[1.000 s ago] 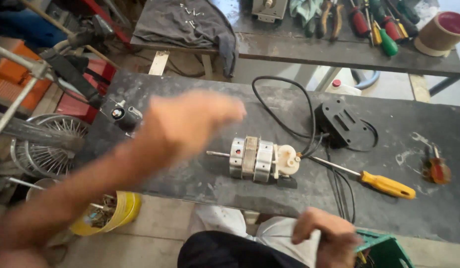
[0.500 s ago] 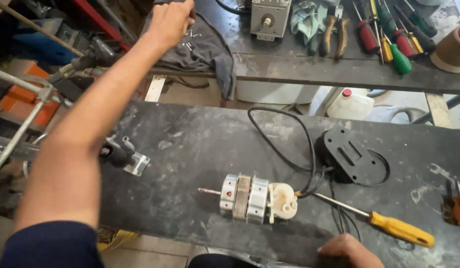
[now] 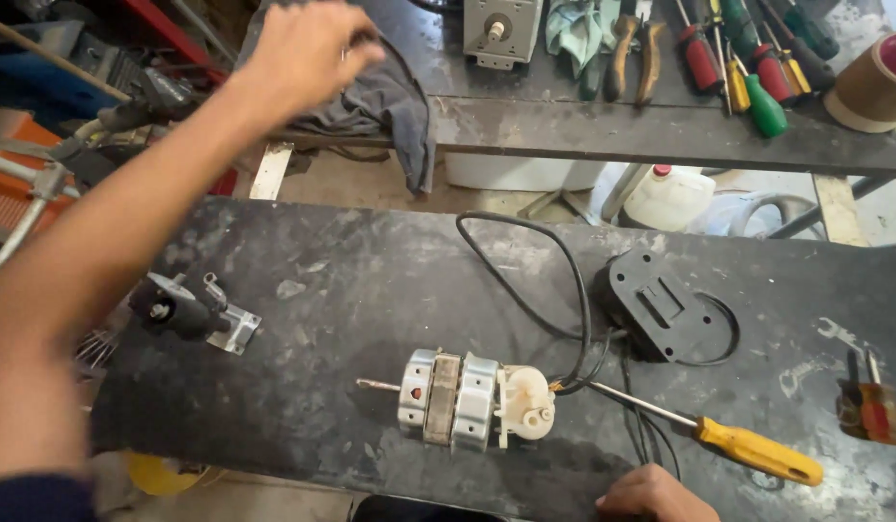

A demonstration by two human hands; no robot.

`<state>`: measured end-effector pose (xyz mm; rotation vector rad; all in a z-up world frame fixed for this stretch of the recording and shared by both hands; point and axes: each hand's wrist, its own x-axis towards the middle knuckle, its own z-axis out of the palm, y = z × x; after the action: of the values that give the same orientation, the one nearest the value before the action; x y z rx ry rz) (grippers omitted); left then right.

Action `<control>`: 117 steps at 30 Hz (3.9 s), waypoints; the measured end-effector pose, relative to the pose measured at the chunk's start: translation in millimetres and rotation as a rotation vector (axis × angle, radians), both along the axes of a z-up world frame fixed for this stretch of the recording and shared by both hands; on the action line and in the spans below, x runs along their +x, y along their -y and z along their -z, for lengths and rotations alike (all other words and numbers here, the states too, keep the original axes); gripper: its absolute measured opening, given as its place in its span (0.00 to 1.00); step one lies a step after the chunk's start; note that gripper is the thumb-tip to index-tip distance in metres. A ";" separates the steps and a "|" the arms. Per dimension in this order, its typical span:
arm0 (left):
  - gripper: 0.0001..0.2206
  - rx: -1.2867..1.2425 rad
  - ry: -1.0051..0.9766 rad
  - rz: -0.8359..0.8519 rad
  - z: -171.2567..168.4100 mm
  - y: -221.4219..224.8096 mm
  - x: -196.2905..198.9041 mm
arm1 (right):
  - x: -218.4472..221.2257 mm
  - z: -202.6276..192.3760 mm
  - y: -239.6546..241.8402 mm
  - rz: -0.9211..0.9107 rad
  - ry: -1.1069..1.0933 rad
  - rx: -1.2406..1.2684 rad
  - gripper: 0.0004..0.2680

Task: The person is disassembling an electric motor by using a screwdriver to pry the housing apart and then manually removing the internal components.

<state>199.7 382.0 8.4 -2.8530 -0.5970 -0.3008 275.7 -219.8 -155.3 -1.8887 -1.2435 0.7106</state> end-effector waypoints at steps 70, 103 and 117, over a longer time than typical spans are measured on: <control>0.43 -0.689 0.138 0.331 32.2 310.3 -174.5 | -42.7 -101.2 -135.7 -0.263 0.461 0.316 0.34; 0.40 -1.003 0.429 -0.062 36.1 286.4 -257.0 | -40.6 -93.7 -139.2 -0.288 0.514 0.394 0.33; 0.37 -2.309 0.964 0.103 73.4 252.0 -227.7 | -44.6 -95.4 -134.1 -0.261 0.508 0.387 0.32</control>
<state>-28.0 130.1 -65.1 -4.3488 -1.8223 -2.5253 231.1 -85.7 -59.9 -1.6432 -1.8194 0.0872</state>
